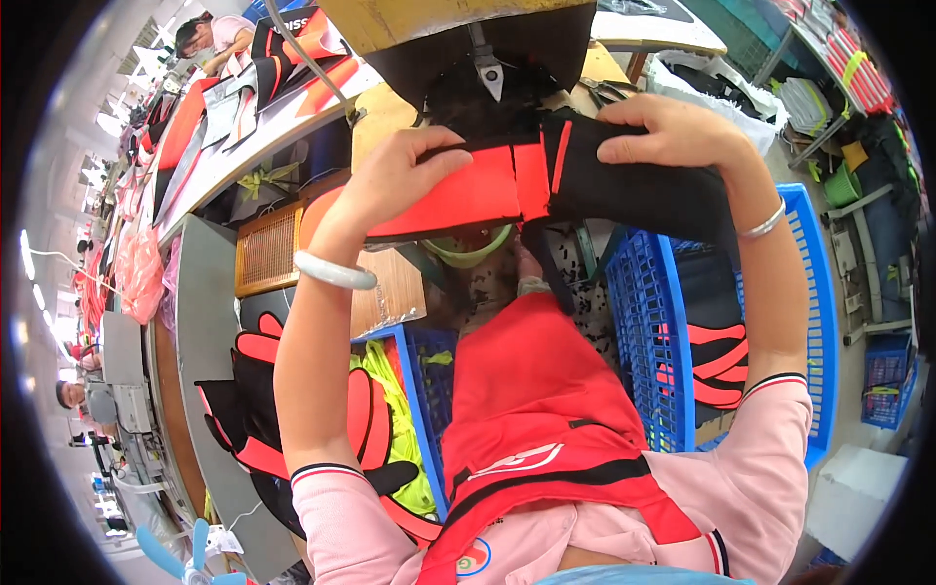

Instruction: Trimming and sorting components for life vests at a factory workstation.

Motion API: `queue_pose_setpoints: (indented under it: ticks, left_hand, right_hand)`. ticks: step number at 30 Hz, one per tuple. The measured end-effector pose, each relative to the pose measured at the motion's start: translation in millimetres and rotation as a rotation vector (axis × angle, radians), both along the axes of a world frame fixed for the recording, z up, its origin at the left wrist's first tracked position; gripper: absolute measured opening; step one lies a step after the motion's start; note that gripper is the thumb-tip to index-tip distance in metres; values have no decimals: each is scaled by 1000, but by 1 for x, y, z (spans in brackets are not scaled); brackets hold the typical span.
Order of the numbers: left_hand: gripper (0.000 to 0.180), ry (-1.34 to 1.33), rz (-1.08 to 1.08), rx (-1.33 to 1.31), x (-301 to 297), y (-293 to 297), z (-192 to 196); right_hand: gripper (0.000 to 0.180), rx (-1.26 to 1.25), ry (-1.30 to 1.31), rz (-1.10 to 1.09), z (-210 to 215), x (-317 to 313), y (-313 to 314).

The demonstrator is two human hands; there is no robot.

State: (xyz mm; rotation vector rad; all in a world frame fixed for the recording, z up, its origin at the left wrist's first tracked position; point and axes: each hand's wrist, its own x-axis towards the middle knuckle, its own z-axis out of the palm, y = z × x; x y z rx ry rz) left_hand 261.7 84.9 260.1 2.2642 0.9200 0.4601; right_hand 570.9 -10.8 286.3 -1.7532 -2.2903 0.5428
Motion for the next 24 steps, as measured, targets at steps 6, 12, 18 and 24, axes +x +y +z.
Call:
queue_pose_setpoints:
  ticks: [6,12,18,24]
  left_hand:
    - [40,-24,15,-187,5,37,-10]
    - [40,-52,89,-235,7,53,-20]
    - [37,-141,96,-297,10,60,-20]
    - [36,-293,147,-217,1,47,-15]
  right_hand:
    - [59,11,-27,-43,3,6,39]
    - [59,-164,1,-60,18,4,55]
    - [51,-73,80,-86,10,15,65]
    - [50,-286,163,-67,39,9,52]
